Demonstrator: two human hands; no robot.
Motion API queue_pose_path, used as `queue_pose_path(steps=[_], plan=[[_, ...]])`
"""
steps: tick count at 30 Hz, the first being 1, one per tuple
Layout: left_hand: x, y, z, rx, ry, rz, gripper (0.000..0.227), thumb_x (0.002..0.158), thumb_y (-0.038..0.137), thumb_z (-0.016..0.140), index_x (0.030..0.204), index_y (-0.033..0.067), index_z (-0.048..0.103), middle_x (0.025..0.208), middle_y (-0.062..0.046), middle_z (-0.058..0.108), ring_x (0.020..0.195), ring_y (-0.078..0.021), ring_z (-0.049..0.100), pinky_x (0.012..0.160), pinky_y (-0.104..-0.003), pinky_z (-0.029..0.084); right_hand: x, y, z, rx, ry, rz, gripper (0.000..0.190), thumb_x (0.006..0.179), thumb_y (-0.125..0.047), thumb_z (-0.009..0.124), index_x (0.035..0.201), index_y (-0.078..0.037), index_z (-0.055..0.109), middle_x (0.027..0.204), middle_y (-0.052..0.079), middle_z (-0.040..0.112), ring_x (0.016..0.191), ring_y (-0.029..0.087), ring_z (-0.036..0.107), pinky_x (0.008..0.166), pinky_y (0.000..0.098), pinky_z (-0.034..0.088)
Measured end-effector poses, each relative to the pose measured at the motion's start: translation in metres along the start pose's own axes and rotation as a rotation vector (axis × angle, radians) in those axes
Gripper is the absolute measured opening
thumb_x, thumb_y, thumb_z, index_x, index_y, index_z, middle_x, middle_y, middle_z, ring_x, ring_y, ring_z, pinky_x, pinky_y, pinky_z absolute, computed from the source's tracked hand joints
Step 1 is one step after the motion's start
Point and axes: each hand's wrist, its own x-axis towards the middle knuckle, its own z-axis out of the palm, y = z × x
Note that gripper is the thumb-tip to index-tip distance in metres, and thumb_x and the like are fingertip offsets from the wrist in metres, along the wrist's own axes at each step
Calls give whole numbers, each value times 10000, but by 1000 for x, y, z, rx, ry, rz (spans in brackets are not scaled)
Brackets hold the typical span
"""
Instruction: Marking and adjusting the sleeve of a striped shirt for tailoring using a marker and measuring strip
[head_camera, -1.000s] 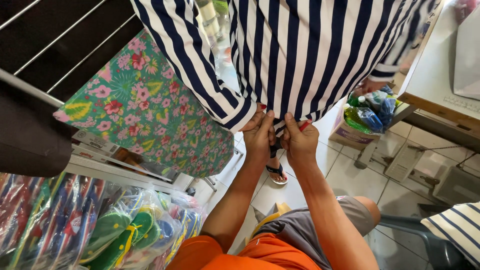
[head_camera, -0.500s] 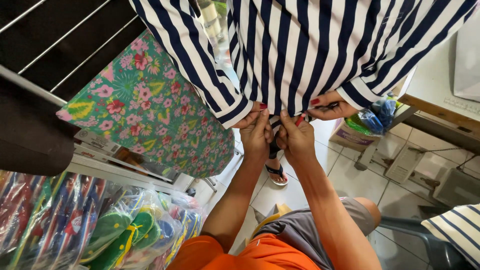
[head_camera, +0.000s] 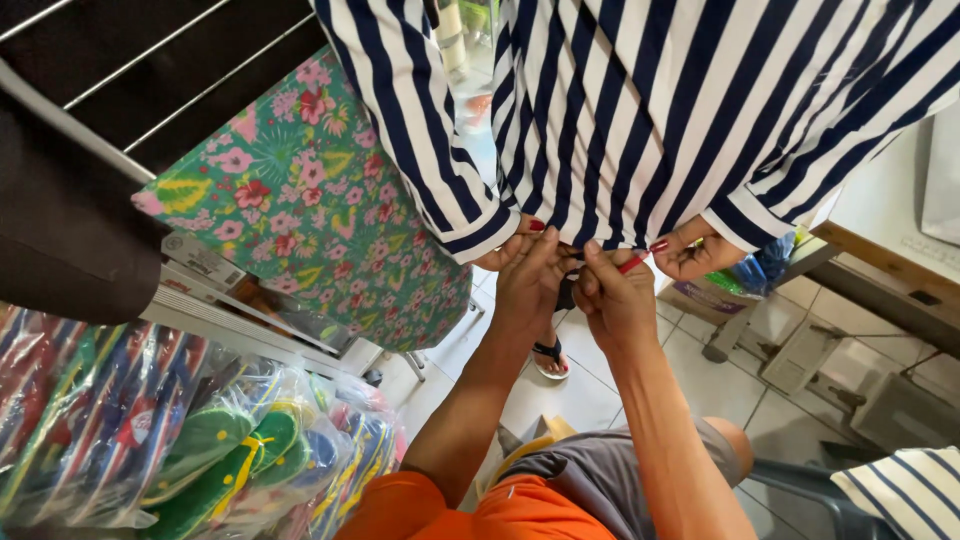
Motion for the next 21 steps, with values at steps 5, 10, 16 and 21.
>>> queue_pose_path(steps=[5,10,16,21], plan=[[5,0,2,-48,69,-89,215,943,124,774,890,104,566,783,-48,634,730,-212,710,746,-306,599,1,-7,-1,31,-19,1,432,975,-69,745,686,-170,441,484,29,383,375,109,298,362,239,325],[19,-34,-32,98,96,-2,251,977,197,756,834,104,571,784,-61,650,788,-187,701,771,-249,563,1,-4,-1,11,8,14,429,955,-81,769,677,-147,450,471,33,382,373,106,295,349,252,312],[12,-20,-26,100,56,32,229,965,192,766,851,98,592,796,-90,663,794,-191,686,780,-278,564,-1,-4,4,8,5,-6,431,940,-63,777,662,-141,457,462,41,396,359,105,300,338,253,311],[12,-8,-15,49,-29,34,129,997,204,723,975,111,636,856,-65,689,820,-165,689,825,-285,553,0,0,4,5,-49,-46,417,966,-49,752,660,-130,481,457,61,412,348,121,328,333,258,323]])
